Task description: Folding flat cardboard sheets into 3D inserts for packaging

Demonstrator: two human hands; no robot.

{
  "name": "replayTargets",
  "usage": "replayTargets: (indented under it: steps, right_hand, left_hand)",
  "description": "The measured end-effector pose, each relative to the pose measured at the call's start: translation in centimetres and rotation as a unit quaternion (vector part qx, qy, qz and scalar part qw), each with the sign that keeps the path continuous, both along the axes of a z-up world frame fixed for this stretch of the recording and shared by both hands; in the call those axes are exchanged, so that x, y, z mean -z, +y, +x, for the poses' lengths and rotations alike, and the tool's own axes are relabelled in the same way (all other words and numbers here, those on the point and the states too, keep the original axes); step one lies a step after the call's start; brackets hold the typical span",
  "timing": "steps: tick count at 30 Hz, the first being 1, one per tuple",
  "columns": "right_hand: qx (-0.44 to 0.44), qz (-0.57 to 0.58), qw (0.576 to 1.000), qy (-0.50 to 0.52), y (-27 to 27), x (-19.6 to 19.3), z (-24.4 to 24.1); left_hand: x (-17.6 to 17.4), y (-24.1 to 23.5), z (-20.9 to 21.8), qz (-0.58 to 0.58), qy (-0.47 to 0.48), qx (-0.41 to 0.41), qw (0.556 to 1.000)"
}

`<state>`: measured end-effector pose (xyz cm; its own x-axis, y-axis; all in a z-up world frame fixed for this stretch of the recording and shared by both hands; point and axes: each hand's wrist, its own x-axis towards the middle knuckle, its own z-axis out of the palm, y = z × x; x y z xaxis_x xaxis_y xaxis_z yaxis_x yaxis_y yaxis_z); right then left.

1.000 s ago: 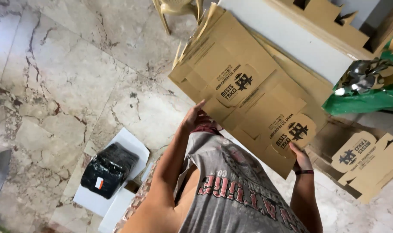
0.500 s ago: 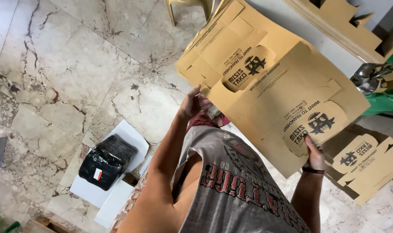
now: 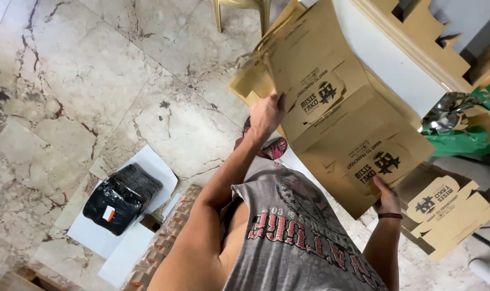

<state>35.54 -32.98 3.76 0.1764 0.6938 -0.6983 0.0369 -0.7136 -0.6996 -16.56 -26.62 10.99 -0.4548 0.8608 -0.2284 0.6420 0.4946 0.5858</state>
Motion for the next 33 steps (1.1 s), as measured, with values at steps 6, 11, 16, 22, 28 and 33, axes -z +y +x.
replayTargets:
  steps: [6,11,16,22,28,33]
  right_hand:
    - [0.013,0.052,0.994,-0.095,0.7,-1.0,-0.7]
    - [0.03,0.063,0.988,-0.137,-0.7,-7.9,-5.1]
    - [-0.007,0.051,0.982,-0.179,2.1,-13.0,-11.2]
    - [-0.068,0.014,0.985,-0.156,3.8,-9.9,-6.1]
    - [-0.016,-0.034,0.986,-0.164,2.9,-6.1,-8.5]
    - [0.112,-0.189,0.974,0.055,-1.9,-5.0,-8.2]
  left_hand:
    - [-0.2,1.0,0.3,-0.032,0.015,0.047,0.998]
    - [-5.7,0.5,-0.2,0.151,-0.153,0.029,0.976]
    - [-8.4,-2.9,-1.5,0.211,-0.293,0.025,0.932]
    - [2.1,-9.8,-3.2,0.113,-0.573,-0.222,0.781]
    - [12.5,-13.7,-2.7,-0.072,-0.582,-0.356,0.728]
    - [8.7,-12.4,-4.7,-0.126,-0.564,-0.294,0.761]
